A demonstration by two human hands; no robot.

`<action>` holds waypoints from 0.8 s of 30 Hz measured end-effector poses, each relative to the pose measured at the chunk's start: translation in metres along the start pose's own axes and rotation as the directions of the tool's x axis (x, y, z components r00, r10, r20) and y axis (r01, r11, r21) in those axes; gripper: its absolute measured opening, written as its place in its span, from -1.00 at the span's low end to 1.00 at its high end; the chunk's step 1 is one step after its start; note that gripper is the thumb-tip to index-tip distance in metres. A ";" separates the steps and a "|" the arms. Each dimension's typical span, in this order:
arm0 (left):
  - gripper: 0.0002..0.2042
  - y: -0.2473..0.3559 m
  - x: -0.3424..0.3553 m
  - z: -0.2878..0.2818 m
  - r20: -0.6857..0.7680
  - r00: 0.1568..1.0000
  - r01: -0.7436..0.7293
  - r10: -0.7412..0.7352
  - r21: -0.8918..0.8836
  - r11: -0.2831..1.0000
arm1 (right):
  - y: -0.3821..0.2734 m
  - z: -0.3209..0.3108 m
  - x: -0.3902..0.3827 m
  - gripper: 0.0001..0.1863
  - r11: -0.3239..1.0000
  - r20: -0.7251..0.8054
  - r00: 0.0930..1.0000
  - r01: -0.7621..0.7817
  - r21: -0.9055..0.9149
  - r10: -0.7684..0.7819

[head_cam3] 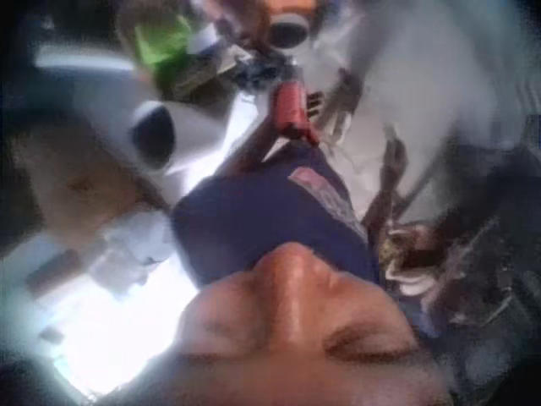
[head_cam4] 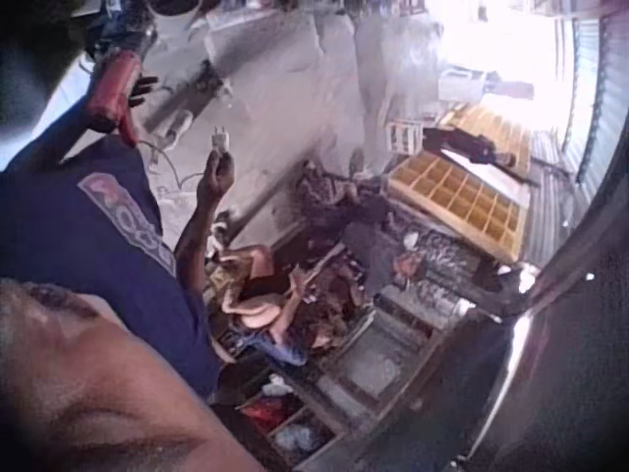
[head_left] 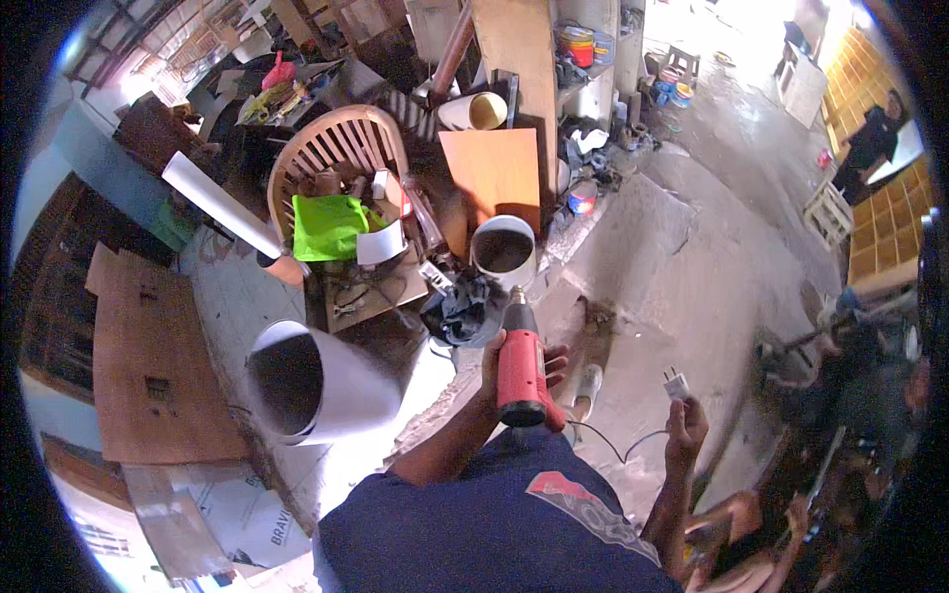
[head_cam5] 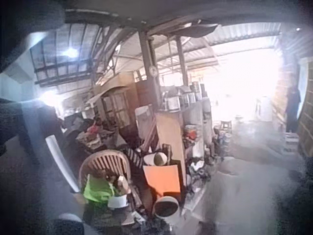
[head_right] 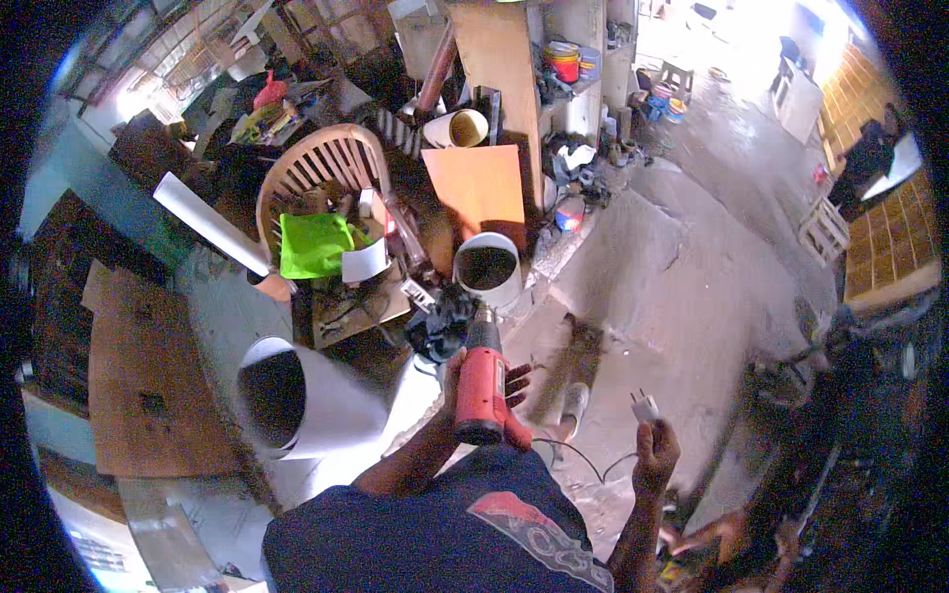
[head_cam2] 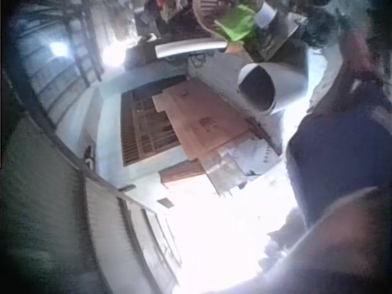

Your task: The person applies a strip of material to the edge of a board, heating it with a heat gun and pressing it down with a block of wood.

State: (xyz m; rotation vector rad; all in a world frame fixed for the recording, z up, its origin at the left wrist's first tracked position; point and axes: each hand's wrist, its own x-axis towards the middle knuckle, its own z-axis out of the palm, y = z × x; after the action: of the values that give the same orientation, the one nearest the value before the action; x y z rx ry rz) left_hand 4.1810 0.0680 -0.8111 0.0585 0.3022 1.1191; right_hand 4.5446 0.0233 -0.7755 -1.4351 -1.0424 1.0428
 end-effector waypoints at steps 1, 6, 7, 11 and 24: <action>-0.08 -0.002 0.028 -0.006 -0.041 0.999 -0.033 0.031 -0.053 0.998 | 0.009 -0.010 0.026 -0.78 1.000 0.014 1.000 0.005 -0.003 -0.005; -0.34 -0.042 0.235 0.035 -0.086 0.995 -0.054 0.049 -0.066 0.996 | 0.023 -0.075 0.131 -0.79 0.988 -0.140 0.986 -0.102 -0.112 0.085; -0.40 -0.055 0.277 0.042 -0.096 0.995 -0.022 0.018 -0.044 0.999 | 0.026 -0.096 0.154 -0.79 0.987 -0.139 0.987 -0.099 -0.124 0.081; -0.46 -0.091 0.402 0.112 0.095 0.974 0.212 -0.207 -0.043 0.976 | 0.014 -0.141 0.228 -0.77 0.973 -0.074 0.992 -0.117 -0.197 0.104; -0.28 -0.131 0.506 0.128 -0.019 1.000 0.005 -0.009 -0.226 0.974 | 0.078 -0.114 0.496 0.11 0.976 0.795 0.606 -0.172 0.133 -0.002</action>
State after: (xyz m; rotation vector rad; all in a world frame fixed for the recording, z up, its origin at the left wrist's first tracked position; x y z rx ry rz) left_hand 4.5327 0.4749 -0.8205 -0.1550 0.1911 1.1414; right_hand 4.7829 0.4684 -0.8783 -0.8221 -1.4367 1.8995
